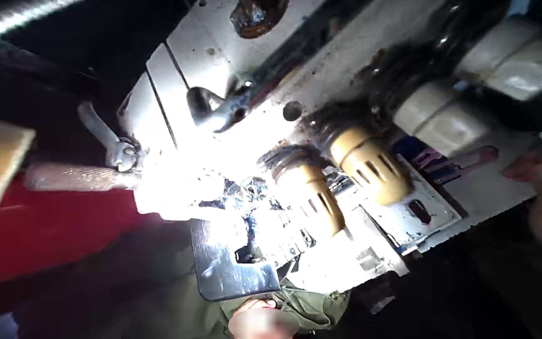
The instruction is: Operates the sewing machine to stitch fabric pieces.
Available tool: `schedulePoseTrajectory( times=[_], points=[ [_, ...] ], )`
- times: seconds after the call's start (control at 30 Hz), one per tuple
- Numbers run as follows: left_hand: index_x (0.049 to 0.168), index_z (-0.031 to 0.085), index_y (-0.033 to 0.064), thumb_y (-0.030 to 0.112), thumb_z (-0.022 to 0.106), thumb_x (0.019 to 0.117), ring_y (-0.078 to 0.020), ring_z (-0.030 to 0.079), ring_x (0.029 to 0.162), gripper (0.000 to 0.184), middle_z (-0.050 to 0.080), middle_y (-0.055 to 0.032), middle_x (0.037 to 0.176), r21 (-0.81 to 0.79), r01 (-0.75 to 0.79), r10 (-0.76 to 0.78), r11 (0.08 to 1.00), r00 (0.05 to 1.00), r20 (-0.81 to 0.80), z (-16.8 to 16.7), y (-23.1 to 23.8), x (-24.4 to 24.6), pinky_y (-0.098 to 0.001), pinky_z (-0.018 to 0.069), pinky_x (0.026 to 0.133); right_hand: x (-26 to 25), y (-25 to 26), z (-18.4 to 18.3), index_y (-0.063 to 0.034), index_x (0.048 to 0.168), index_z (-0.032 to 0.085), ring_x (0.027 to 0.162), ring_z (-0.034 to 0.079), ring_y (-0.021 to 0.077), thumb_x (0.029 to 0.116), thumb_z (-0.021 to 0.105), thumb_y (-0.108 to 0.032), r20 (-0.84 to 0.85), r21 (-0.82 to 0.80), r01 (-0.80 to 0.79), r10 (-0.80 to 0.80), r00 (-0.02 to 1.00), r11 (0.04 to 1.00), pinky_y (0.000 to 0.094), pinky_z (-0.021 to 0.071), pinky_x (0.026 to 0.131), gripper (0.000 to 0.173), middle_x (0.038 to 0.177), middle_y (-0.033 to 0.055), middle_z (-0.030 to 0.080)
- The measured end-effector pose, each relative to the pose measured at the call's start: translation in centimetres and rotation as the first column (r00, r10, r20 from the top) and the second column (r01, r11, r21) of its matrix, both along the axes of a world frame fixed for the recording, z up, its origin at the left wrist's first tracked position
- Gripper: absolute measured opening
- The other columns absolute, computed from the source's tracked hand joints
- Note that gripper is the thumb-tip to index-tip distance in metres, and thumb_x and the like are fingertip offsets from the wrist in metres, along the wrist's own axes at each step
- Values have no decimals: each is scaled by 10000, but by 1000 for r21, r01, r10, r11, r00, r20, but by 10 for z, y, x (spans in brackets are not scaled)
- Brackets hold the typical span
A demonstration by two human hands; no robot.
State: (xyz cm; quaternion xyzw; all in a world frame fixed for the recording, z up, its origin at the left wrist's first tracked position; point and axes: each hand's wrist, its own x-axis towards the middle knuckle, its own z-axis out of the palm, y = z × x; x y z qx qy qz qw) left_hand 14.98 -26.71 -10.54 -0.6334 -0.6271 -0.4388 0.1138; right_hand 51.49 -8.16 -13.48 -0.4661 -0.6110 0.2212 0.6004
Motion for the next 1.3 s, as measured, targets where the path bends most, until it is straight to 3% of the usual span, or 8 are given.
schedulePoseTrajectory(
  times=[0.2,0.33,0.53,0.73,0.93,1.03,1.17,1.3],
  points=[
    [911,544,152,298,385,1101,14,603,950,288,580,63,924,44,64,-60,997,995,-80,-2,7,-9,-162,490,904,-42,-18,46,-80,1061,766,808,632,25,957,695,-230,203,11,-149,143,969,989,165,540,725,196,915,34,691],
    [895,554,114,274,397,1096,-6,624,925,301,593,32,892,81,82,-73,993,992,-105,-2,12,-10,-184,511,892,-75,-16,61,-114,989,805,695,617,134,941,645,-203,388,12,-243,220,895,970,274,517,589,189,792,34,641],
    [875,570,59,215,423,1080,-30,639,874,297,612,-8,855,112,78,-66,991,992,-108,-3,16,-9,-197,530,845,-123,-4,86,-14,801,714,786,675,257,832,715,-19,484,29,-442,374,791,897,359,568,649,31,809,118,645],
    [855,589,10,147,438,1062,-52,644,867,290,616,-43,833,108,52,-38,993,991,-131,-3,16,-8,-203,533,841,-150,11,94,28,994,731,971,667,286,984,620,-50,304,-238,-650,691,656,722,400,546,870,135,990,173,679],
    [839,597,-8,116,431,1049,-58,645,851,296,619,-57,815,114,33,-13,993,985,-171,-2,17,-7,-201,532,836,-132,12,111,9,975,696,855,672,257,971,636,-39,320,-401,-615,733,600,679,416,549,750,76,898,135,673],
    [841,603,-17,115,443,1053,-50,647,858,297,622,-57,818,107,24,-7,994,988,-152,-2,16,-6,-200,533,845,-131,10,105,25,887,706,837,671,257,881,705,26,360,-286,-627,688,631,724,399,559,738,7,872,139,665],
    [831,600,-42,98,451,1043,-61,648,866,294,619,-85,816,91,7,8,996,986,-167,-2,15,-6,-201,530,852,-139,7,107,-12,1004,732,960,671,270,991,636,-86,343,-342,-656,739,580,673,423,548,823,123,980,141,689],
    [820,599,-64,89,452,1036,-81,656,854,303,623,-111,799,100,-6,24,995,984,-179,-2,15,-5,-209,532,848,-148,9,99,-37,941,766,940,683,334,942,673,-97,428,-174,-618,624,654,767,496,530,837,111,949,156,713]
  ],
)
